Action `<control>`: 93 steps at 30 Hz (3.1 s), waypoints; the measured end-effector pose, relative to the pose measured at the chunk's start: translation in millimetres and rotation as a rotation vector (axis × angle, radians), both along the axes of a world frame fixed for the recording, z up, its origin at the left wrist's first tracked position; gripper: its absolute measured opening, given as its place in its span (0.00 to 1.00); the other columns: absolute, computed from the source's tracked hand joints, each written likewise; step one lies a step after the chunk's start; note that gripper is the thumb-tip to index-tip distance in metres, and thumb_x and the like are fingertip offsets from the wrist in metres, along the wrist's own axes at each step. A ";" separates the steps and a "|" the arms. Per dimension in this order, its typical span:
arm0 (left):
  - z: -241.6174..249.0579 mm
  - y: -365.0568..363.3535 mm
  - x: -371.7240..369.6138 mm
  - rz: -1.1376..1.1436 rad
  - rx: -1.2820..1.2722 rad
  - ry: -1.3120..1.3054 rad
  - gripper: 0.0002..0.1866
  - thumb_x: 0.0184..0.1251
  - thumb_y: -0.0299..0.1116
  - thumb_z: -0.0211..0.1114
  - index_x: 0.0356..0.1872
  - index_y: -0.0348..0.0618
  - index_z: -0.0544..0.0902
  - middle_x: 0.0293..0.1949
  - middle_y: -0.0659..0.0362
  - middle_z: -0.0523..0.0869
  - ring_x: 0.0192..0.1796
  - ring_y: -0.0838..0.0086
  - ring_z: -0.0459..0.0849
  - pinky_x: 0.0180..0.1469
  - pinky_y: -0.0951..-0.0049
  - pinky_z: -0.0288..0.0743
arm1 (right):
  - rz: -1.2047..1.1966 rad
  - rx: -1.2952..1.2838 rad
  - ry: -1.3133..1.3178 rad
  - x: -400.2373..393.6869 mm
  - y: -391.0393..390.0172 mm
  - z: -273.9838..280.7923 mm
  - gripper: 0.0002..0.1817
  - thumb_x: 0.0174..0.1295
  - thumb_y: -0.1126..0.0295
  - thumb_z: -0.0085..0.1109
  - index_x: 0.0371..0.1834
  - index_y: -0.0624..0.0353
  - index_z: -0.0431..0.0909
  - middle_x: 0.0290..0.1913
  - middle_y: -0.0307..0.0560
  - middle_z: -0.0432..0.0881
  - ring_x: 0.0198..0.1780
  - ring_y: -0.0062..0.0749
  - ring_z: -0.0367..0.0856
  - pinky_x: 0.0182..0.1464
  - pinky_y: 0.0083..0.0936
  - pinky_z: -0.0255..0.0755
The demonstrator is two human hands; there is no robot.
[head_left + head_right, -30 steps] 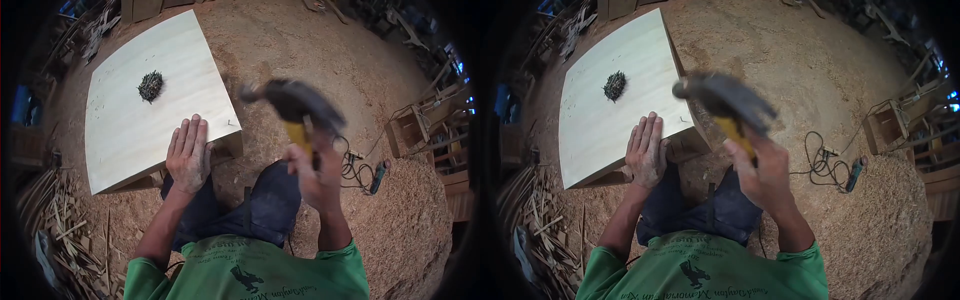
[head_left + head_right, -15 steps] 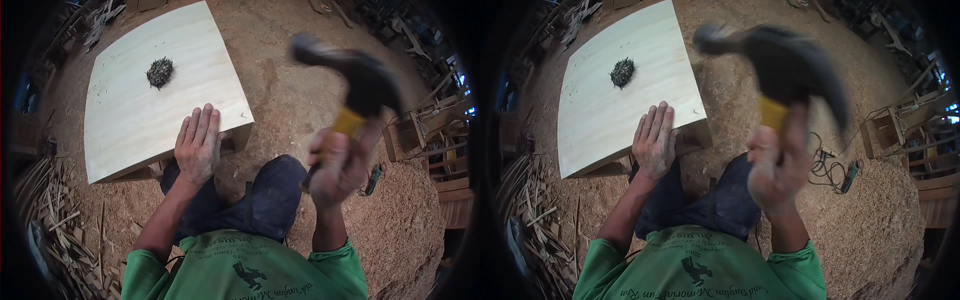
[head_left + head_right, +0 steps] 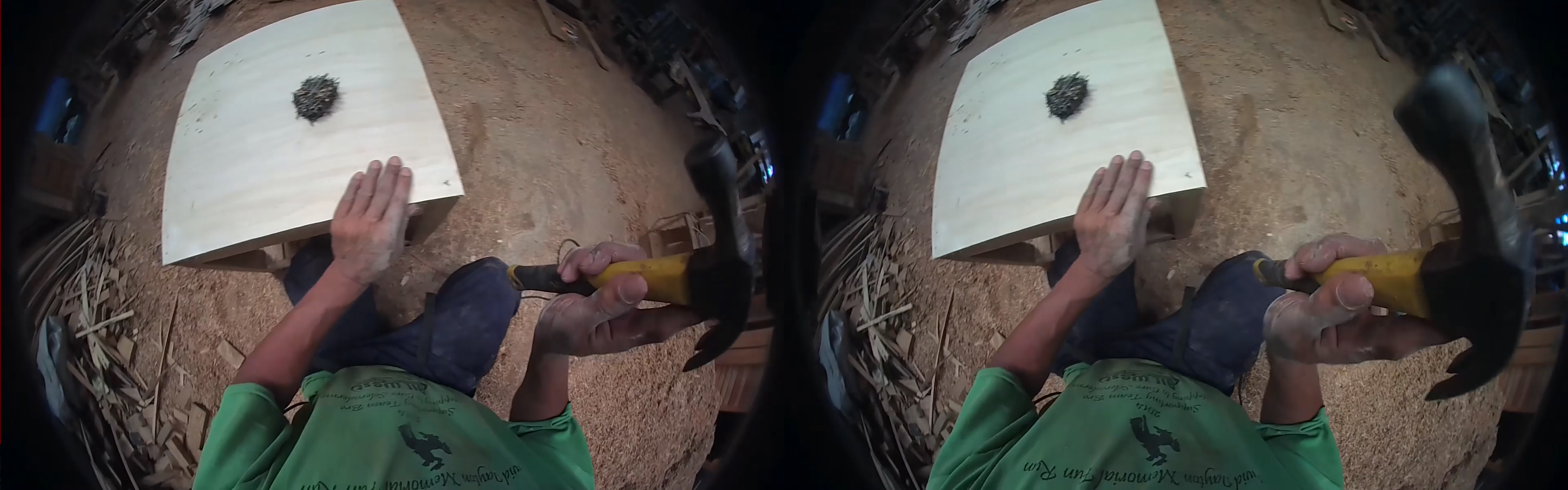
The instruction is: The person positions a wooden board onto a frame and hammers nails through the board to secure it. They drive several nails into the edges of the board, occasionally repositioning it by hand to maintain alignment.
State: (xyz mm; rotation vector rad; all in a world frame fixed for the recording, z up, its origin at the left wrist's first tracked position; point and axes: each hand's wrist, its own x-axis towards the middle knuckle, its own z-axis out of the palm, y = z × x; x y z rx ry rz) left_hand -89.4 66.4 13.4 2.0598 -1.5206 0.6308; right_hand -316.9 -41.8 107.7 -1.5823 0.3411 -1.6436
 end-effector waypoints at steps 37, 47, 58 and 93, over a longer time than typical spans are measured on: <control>51.8 -8.3 210.9 0.140 -0.362 1.053 0.14 0.81 0.35 0.72 0.57 0.37 0.92 0.42 0.58 0.94 0.39 0.75 0.88 0.45 0.69 0.82 | -0.341 -0.165 1.046 35.1 34.3 -66.2 0.29 0.79 0.69 0.64 0.82 0.44 0.76 0.40 0.61 0.88 0.41 0.63 0.90 0.44 0.56 0.82; 43.3 -8.5 240.8 -0.042 -0.317 1.281 0.07 0.78 0.32 0.75 0.48 0.41 0.92 0.39 0.63 0.92 0.35 0.80 0.85 0.40 0.76 0.78 | -0.355 -0.103 1.074 36.8 36.2 -75.5 0.24 0.79 0.66 0.65 0.77 0.45 0.80 0.39 0.61 0.90 0.40 0.63 0.91 0.43 0.57 0.83; 59.5 -8.1 221.6 0.147 -0.449 1.032 0.06 0.85 0.29 0.64 0.52 0.39 0.86 0.42 0.59 0.91 0.38 0.76 0.89 0.38 0.73 0.83 | -0.357 -0.082 1.049 39.9 42.6 -74.5 0.15 0.79 0.66 0.66 0.64 0.55 0.86 0.40 0.61 0.91 0.42 0.64 0.92 0.45 0.57 0.85; 7.1 -12.3 -24.2 0.126 -0.256 0.589 0.05 0.76 0.34 0.70 0.46 0.49 0.91 0.69 0.63 0.89 0.80 0.62 0.75 0.85 0.51 0.49 | -0.171 -0.157 1.120 30.3 55.2 14.8 0.35 0.81 0.74 0.63 0.89 0.39 0.71 0.48 0.57 0.93 0.40 0.41 0.92 0.46 0.36 0.87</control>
